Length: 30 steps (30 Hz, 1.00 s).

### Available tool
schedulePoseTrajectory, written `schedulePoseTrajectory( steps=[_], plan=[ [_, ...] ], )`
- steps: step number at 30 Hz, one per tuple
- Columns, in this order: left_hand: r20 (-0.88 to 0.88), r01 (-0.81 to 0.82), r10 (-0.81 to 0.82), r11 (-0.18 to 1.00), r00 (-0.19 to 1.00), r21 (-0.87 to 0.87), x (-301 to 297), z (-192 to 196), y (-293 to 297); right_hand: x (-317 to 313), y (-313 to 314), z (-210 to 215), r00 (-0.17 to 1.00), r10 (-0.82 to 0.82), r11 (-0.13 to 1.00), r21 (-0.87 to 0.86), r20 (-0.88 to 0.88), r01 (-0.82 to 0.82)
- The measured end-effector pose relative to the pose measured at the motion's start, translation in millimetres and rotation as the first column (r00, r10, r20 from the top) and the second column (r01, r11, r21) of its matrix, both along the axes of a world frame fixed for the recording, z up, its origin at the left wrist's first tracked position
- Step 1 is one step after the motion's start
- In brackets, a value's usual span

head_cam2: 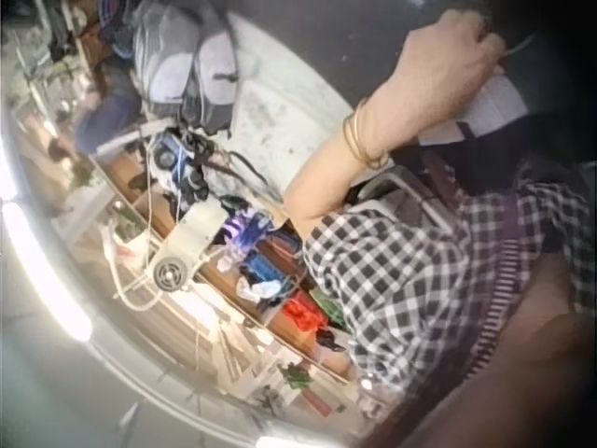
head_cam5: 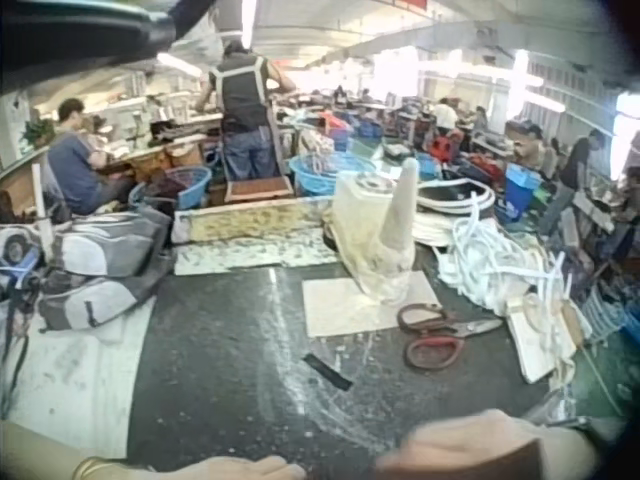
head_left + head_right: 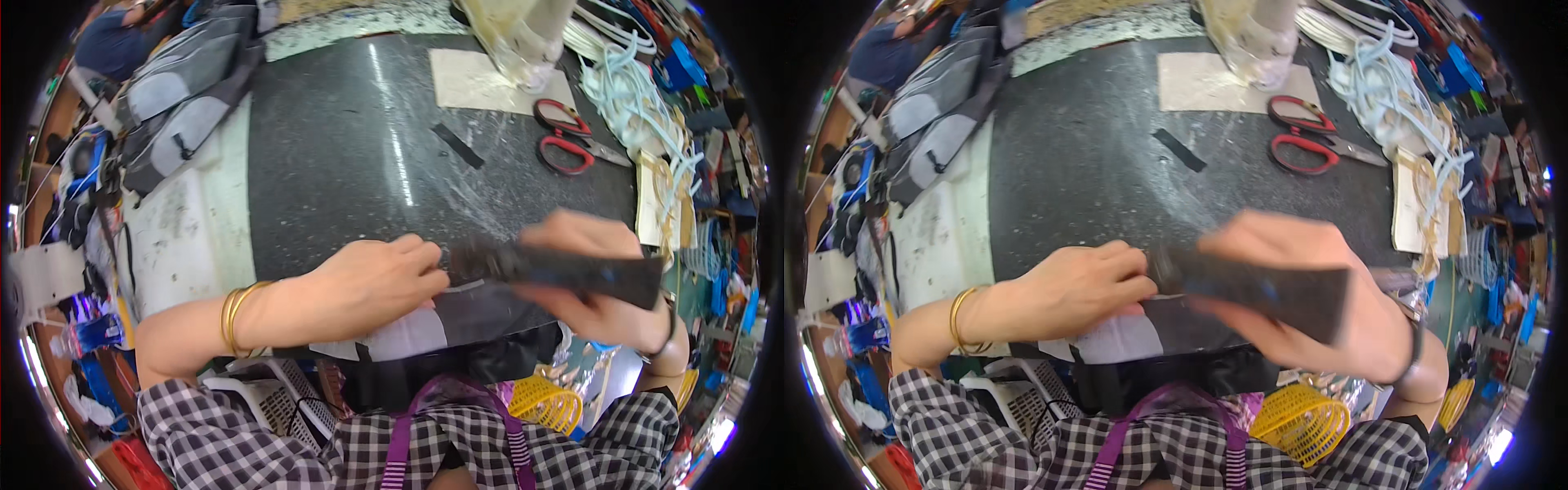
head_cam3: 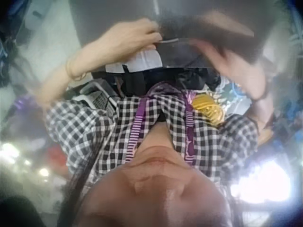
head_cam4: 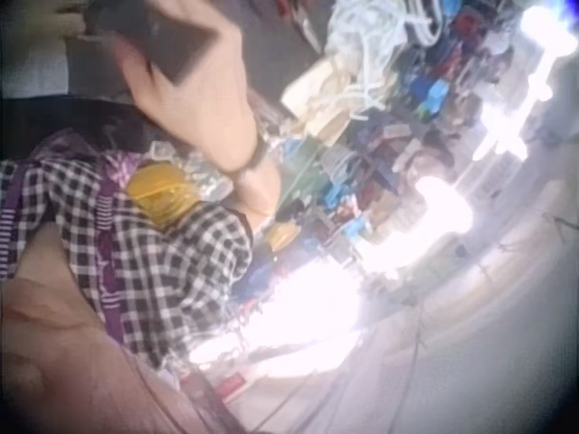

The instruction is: Using a hammer and marking tool to prepare and align leather components for shoe assembly.

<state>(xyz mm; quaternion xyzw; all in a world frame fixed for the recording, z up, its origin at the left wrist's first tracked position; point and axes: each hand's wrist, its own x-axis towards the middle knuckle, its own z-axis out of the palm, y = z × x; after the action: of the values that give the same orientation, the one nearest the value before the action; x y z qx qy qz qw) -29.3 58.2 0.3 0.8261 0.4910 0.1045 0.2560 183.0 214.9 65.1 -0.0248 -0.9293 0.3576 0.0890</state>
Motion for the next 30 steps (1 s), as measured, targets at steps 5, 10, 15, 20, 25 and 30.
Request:
schedulePoseTrajectory(
  steps=[5,10,15,20,25,30],
  plan=[
    [-0.124,-0.099,0.106,0.993,0.987,0.062,12,-16,8,39,-15,-10,0.981,0.002,0.970,0.238,0.192,-0.048],
    [0.233,-0.200,0.204,0.979,0.951,-0.041,17,-25,43,36,-23,-19,0.977,-0.050,0.962,0.272,0.207,-0.008],
    [0.288,-0.217,0.213,0.976,0.934,-0.018,13,-36,56,28,-22,-22,0.969,-0.065,0.954,0.301,0.238,-0.010],
    [0.284,-0.159,0.165,0.986,0.945,-0.044,9,-36,64,22,-20,-19,0.962,-0.063,0.949,0.314,0.265,-0.024],
    [-0.006,0.113,-0.121,0.905,0.993,0.411,6,-40,65,30,14,-19,0.945,-0.042,0.986,-0.138,0.323,0.091],
    [0.003,0.105,-0.117,0.899,0.993,0.426,10,-39,63,11,5,-15,0.910,-0.251,0.966,0.030,0.329,0.255]
  ],
)
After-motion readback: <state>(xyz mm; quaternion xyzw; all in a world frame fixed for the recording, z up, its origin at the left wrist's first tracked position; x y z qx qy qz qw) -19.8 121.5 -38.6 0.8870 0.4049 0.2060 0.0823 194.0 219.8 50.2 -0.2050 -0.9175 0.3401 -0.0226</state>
